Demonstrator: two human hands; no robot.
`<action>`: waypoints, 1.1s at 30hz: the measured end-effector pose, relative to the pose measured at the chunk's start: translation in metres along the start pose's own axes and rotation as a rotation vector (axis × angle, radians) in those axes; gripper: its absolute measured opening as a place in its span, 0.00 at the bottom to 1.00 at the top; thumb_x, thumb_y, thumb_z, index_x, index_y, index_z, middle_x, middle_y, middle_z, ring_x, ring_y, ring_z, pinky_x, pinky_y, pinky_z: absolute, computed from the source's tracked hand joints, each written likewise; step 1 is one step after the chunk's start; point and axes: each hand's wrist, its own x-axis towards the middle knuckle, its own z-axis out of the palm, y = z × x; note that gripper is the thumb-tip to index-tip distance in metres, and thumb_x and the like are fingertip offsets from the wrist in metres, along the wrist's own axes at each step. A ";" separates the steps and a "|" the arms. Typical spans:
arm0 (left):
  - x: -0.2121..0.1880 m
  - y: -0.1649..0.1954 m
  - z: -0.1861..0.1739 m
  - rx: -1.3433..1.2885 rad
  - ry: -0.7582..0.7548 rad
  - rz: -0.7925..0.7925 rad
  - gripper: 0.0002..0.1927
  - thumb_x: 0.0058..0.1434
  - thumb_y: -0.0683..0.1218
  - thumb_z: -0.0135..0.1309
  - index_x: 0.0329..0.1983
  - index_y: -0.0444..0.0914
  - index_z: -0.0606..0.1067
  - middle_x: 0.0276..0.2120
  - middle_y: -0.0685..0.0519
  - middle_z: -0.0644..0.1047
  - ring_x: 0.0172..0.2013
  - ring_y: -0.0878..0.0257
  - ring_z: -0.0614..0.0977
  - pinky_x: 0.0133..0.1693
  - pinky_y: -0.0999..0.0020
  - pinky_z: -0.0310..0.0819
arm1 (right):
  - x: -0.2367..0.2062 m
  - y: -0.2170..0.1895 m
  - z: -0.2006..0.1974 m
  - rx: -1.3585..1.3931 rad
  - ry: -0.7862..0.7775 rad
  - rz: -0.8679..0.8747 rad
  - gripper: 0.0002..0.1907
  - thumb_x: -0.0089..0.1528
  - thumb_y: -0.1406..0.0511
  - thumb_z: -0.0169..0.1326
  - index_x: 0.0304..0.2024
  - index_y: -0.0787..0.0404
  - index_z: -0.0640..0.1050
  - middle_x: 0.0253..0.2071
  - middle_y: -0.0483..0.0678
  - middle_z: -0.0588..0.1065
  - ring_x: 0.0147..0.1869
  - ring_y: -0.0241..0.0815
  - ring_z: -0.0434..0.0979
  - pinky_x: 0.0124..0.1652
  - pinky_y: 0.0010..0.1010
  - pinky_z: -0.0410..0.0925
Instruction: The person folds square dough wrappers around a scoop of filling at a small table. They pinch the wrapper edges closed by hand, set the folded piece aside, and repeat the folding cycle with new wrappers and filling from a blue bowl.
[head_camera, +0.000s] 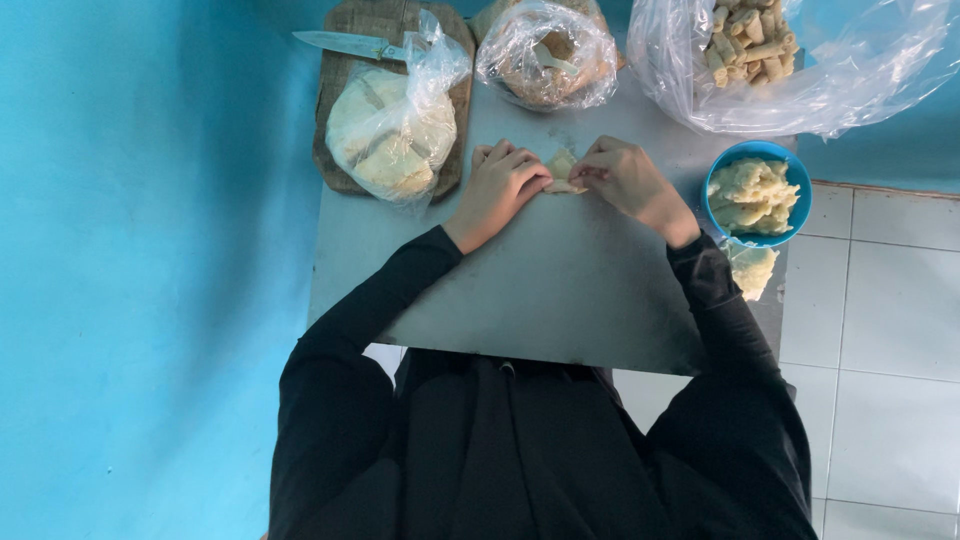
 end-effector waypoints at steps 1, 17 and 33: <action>-0.001 0.000 0.000 -0.015 -0.009 -0.003 0.05 0.67 0.49 0.60 0.42 0.45 0.80 0.41 0.61 0.79 0.46 0.61 0.75 0.51 0.61 0.60 | -0.001 0.001 0.003 -0.030 0.026 -0.042 0.07 0.59 0.72 0.61 0.40 0.60 0.83 0.40 0.52 0.77 0.40 0.49 0.79 0.42 0.38 0.71; 0.000 -0.002 0.009 0.117 -0.006 0.173 0.09 0.65 0.49 0.62 0.45 0.44 0.79 0.42 0.61 0.80 0.46 0.64 0.76 0.50 0.62 0.62 | -0.029 -0.024 0.021 -0.185 0.228 -0.176 0.10 0.63 0.70 0.62 0.47 0.64 0.80 0.48 0.52 0.77 0.50 0.54 0.76 0.49 0.41 0.71; 0.024 -0.002 -0.010 -0.107 -0.171 -0.059 0.07 0.62 0.51 0.62 0.33 0.45 0.81 0.29 0.58 0.80 0.37 0.59 0.76 0.46 0.60 0.59 | 0.010 0.024 0.003 0.074 -0.106 0.140 0.10 0.62 0.60 0.62 0.40 0.58 0.86 0.36 0.48 0.79 0.36 0.41 0.76 0.40 0.33 0.69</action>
